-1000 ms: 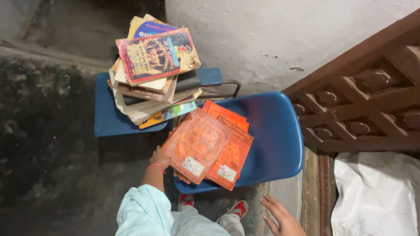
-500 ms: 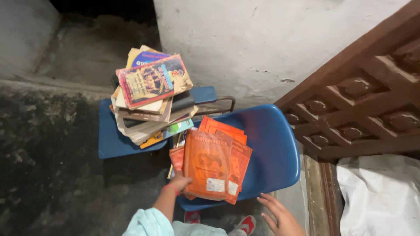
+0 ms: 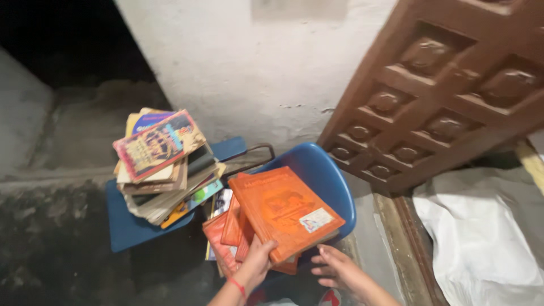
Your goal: The person picks up books from a blue chair and places them onto a wooden shelf. They handle several orange-covered books, a red book, and a blue book, stacking them one by one. The person occasionally adjusts the position of the books on the shelf to align them.
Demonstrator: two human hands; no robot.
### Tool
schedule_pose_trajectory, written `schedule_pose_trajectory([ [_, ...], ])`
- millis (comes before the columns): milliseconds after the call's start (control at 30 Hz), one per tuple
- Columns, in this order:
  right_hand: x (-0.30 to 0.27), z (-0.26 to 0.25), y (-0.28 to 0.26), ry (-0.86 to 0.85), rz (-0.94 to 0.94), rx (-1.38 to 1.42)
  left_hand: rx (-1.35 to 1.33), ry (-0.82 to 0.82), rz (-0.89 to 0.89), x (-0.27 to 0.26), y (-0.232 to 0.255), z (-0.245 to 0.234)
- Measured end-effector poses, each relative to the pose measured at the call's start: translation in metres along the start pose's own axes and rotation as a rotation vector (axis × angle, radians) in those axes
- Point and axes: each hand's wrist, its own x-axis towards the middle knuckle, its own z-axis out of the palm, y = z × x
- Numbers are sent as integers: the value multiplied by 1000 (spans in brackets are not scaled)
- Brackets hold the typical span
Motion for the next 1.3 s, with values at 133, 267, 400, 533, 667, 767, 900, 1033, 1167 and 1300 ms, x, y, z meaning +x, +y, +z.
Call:
schedule_pose_trajectory([
  [133, -16, 5, -7, -142, -102, 398, 33, -183, 173, -24, -8, 48],
  [267, -40, 4, -29, -24, -289, 766, 141, -281, 260, -27, -17, 94],
  [400, -70, -22, -49, 117, -641, 875, 257, -465, 318, -26, -27, 142],
  [533, -102, -71, -57, 214, -936, 854, 350, -630, 137, -36, -18, 195],
  [667, -134, -131, -48, 394, -1061, 749, 248, -780, -162, -30, -14, 234],
  [767, -162, -175, -28, 427, -1045, 759, 13, -541, -282, 13, 1, 254],
  [900, -204, -231, 14, 502, -982, 775, 133, -593, -377, 52, 10, 279],
  [1033, -243, -285, 67, 640, -943, 714, 437, -702, -370, 45, -26, 323],
  [1167, -291, -323, 99, 980, -896, 500, 618, -927, -224, 26, -62, 388],
  [1300, -339, -362, 113, 1185, -1000, 465, 731, -1023, -217, 10, -99, 466],
])
